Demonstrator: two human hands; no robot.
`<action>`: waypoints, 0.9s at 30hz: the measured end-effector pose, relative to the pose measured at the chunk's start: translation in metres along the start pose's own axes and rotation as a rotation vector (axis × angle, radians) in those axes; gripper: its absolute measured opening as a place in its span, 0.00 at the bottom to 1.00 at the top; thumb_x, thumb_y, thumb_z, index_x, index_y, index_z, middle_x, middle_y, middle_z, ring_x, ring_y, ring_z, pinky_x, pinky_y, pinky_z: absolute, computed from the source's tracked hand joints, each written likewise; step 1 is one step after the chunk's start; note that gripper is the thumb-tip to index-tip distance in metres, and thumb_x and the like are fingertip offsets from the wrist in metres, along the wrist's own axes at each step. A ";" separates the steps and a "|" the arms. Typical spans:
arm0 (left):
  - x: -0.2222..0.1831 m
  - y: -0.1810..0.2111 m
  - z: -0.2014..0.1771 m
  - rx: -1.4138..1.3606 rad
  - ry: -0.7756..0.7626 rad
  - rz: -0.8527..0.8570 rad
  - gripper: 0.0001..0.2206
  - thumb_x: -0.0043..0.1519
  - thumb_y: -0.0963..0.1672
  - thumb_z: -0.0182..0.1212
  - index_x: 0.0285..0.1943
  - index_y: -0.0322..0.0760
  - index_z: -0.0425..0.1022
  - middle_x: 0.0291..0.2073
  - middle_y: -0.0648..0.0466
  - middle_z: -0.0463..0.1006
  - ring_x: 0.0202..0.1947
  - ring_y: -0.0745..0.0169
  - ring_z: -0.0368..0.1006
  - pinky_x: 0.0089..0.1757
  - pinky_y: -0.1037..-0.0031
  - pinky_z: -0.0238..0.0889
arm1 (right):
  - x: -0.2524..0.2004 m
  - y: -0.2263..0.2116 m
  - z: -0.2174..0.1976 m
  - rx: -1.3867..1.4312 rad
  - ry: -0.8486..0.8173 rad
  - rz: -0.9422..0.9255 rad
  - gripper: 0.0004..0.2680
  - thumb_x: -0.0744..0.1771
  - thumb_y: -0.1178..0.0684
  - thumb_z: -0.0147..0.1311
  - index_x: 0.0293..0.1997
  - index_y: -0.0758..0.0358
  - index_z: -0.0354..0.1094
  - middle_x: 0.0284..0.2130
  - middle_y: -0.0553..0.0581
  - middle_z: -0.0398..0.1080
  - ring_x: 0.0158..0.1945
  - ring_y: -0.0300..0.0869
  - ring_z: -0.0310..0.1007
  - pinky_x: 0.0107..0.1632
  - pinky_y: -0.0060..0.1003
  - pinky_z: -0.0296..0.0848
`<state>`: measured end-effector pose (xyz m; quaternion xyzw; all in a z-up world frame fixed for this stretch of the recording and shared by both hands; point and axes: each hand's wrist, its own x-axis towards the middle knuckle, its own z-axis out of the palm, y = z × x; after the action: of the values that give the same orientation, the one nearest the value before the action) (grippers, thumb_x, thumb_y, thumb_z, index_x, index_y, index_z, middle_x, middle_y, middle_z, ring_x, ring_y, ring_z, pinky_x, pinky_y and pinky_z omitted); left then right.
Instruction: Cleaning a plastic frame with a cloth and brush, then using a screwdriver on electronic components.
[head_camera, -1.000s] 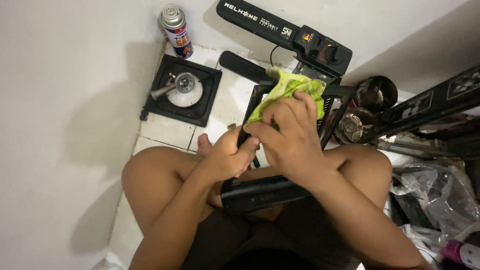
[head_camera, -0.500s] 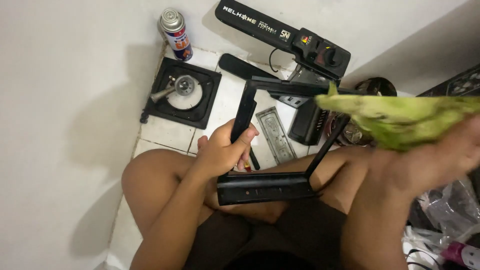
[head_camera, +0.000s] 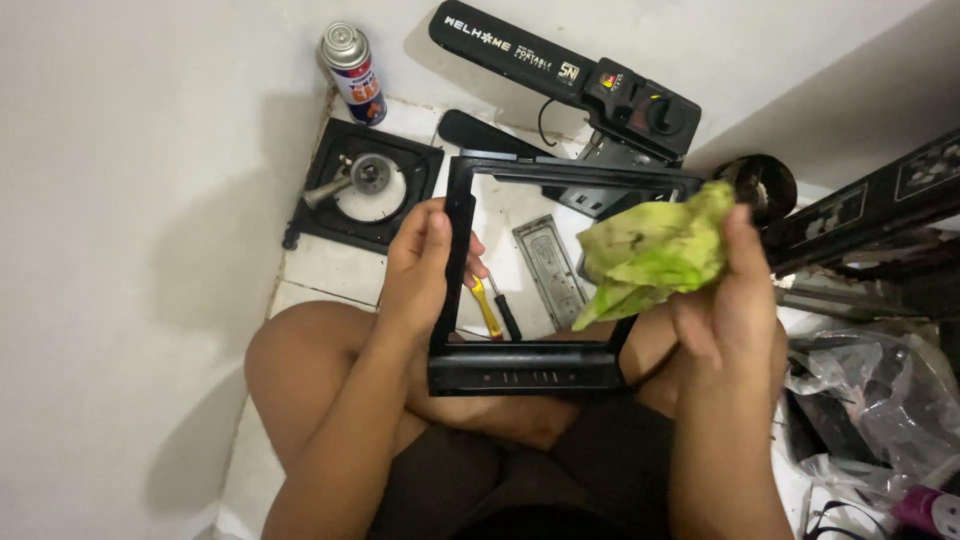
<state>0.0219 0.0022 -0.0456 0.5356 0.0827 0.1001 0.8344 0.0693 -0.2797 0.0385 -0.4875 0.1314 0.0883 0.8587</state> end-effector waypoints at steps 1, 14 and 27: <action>-0.001 0.002 0.001 0.000 0.001 -0.003 0.17 0.73 0.50 0.45 0.58 0.32 0.68 0.28 0.40 0.78 0.24 0.54 0.80 0.27 0.72 0.75 | 0.006 0.011 -0.004 0.000 0.002 0.002 0.14 0.71 0.40 0.47 0.52 0.60 0.67 0.33 0.58 0.73 0.08 0.31 0.51 0.03 0.23 0.37; -0.018 0.030 0.024 0.199 -0.044 0.182 0.16 0.74 0.44 0.38 0.52 0.27 0.73 0.16 0.50 0.70 0.11 0.62 0.70 0.18 0.76 0.68 | 0.011 0.027 -0.015 -0.882 0.191 -1.103 0.04 0.71 0.65 0.60 0.49 0.74 0.74 0.34 0.63 0.68 0.37 0.47 0.67 0.46 0.40 0.68; -0.039 0.038 0.038 0.528 0.099 0.322 0.16 0.73 0.43 0.38 0.44 0.30 0.75 0.12 0.55 0.70 0.09 0.64 0.63 0.18 0.75 0.59 | 0.016 0.028 0.006 -1.464 0.156 -1.184 0.03 0.68 0.64 0.63 0.45 0.67 0.76 0.35 0.63 0.68 0.37 0.59 0.72 0.41 0.47 0.71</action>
<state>-0.0094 -0.0256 0.0053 0.7346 0.0607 0.2318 0.6348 0.0771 -0.2596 0.0134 -0.8973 -0.1687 -0.3344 0.2334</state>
